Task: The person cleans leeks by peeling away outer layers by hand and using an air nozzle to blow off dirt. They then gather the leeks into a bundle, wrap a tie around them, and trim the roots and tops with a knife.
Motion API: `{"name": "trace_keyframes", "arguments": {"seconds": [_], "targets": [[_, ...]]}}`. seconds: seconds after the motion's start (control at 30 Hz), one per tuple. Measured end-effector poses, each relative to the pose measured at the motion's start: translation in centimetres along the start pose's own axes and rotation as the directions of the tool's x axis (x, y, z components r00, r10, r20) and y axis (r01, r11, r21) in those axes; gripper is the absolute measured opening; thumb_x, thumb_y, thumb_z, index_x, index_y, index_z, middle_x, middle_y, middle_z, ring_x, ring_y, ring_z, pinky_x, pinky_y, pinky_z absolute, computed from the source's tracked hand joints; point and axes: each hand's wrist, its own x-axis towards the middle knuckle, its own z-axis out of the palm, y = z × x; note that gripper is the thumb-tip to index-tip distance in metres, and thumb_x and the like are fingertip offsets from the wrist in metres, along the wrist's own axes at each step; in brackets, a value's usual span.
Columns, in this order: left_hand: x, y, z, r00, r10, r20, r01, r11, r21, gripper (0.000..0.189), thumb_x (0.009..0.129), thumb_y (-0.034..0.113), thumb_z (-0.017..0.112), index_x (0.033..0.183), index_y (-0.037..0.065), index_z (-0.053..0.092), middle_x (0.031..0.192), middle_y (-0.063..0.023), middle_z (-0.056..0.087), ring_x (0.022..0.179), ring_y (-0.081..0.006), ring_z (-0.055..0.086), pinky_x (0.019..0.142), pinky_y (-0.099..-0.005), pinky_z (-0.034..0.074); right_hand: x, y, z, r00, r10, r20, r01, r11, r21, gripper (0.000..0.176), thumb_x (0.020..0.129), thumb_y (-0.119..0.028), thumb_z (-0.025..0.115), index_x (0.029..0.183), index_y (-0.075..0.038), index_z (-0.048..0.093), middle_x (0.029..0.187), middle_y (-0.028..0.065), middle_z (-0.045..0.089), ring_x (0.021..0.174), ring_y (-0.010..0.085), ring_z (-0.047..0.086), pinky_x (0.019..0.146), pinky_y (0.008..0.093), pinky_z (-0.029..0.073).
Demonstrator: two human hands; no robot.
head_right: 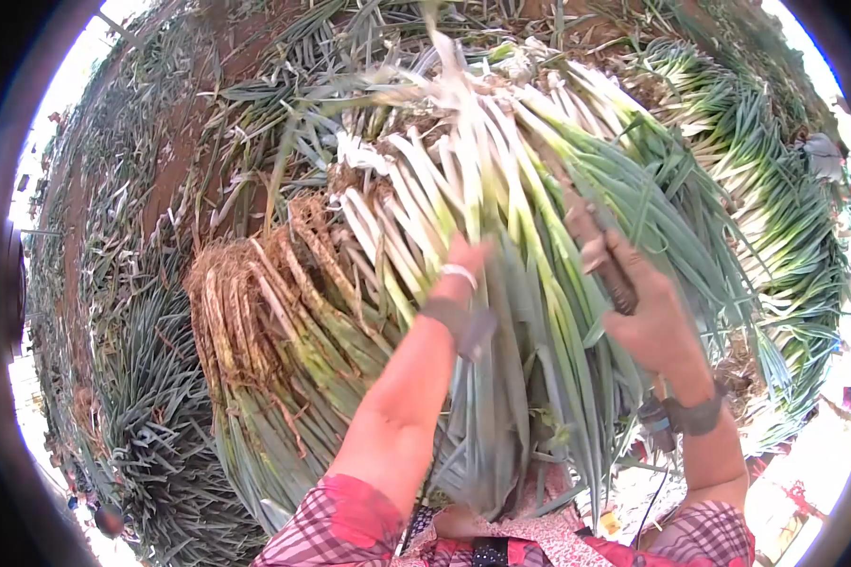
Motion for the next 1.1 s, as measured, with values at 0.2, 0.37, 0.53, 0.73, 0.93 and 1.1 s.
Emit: {"name": "trace_keyframes", "arguments": {"seconds": [0.2, 0.37, 0.53, 0.73, 0.93, 1.1], "targets": [[-10.6, -1.4, -0.3, 0.998, 0.039, 0.049, -0.055, 0.924, 0.379, 0.102, 0.068, 0.048, 0.069, 0.143, 0.004, 0.016, 0.142, -0.0249, 0.026, 0.129, -0.0390, 0.032, 0.101, -0.0480, 0.032, 1.8, 2.9, 4.8, 0.931, 0.020, 0.364, 0.039, 0.987, -0.155, 0.073, 0.062, -0.007, 0.058, 0.133, -0.005, 0.042, 0.097, 0.0229, 0.060, 0.083, 0.0349, 0.061, 0.073, 0.0374, 0.049], [-15.7, -1.9, -0.2, 0.993, 0.026, 0.113, -0.067, 0.925, 0.374, 0.109, 0.066, 0.052, 0.069, 0.144, 0.002, 0.011, 0.140, -0.0290, 0.026, 0.128, -0.0420, 0.030, 0.105, -0.0458, 0.029, 9.9, 10.1, 11.4, 0.898, -0.172, 0.405, 0.330, 0.873, -0.361, 0.069, 0.064, -0.014, 0.059, 0.131, -0.013, 0.043, 0.083, 0.0209, 0.062, 0.076, 0.0377, 0.061, 0.065, 0.0444, 0.050], [-15.5, -4.5, -2.2, 0.996, 0.035, 0.077, -0.037, 0.999, 0.035, 0.091, 0.074, 0.048, 0.066, 0.138, -0.002, 0.027, 0.140, -0.0269, 0.030, 0.131, -0.0352, 0.029, 0.109, -0.0386, 0.023, 13.4, 4.2, 16.5, 0.982, -0.039, 0.183, 0.121, 0.877, -0.464, 0.063, 0.066, -0.017, 0.062, 0.126, -0.013, 0.046, 0.078, 0.0203, 0.062, 0.074, 0.0362, 0.062, 0.065, 0.0451, 0.049], [-21.0, -14.7, -14.9, 0.871, 0.029, -0.490, 0.013, 0.997, 0.081, 0.032, 0.075, 0.021, 0.065, 0.096, -0.002, 0.061, 0.098, -0.0168, 0.059, 0.095, -0.0315, 0.055, 0.085, -0.0383, 0.043, -2.9, -2.9, 25.6, 0.583, -0.190, 0.790, 0.553, 0.805, -0.214, 0.077, 0.066, -0.017, 0.064, 0.137, -0.013, 0.036, 0.098, 0.0162, 0.057, 0.083, 0.0336, 0.060, 0.074, 0.0429, 0.048], [-20.5, -25.3, -25.1, 0.651, 0.183, -0.736, 0.213, 0.887, 0.409, 0.038, 0.070, 0.020, 0.067, 0.101, 0.001, 0.057, 0.099, -0.0179, 0.057, 0.096, -0.0342, 0.053, 0.084, -0.0424, 0.044, -9.1, -5.5, 32.8, 0.425, -0.073, 0.902, 0.521, 0.835, -0.178, 0.076, 0.066, -0.017, 0.063, 0.137, -0.012, 0.035, 0.090, 0.0173, 0.055, 0.078, 0.0347, 0.060, 0.068, 0.0424, 0.048], [-18.5, -25.1, -26.7, 0.680, -0.150, -0.718, 0.539, 0.766, 0.350, 0.044, 0.070, 0.024, 0.071, 0.106, 0.007, 0.054, 0.108, -0.0151, 0.051, 0.107, -0.0362, 0.047, 0.088, -0.0443, 0.042, -11.9, -6.2, 34.4, 0.508, -0.042, 0.860, 0.461, 0.857, -0.230, 0.078, 0.064, -0.014, 0.063, 0.136, -0.013, 0.036, 0.088, 0.0159, 0.055, 0.077, 0.0358, 0.059, 0.067, 0.0435, 0.048]]}}
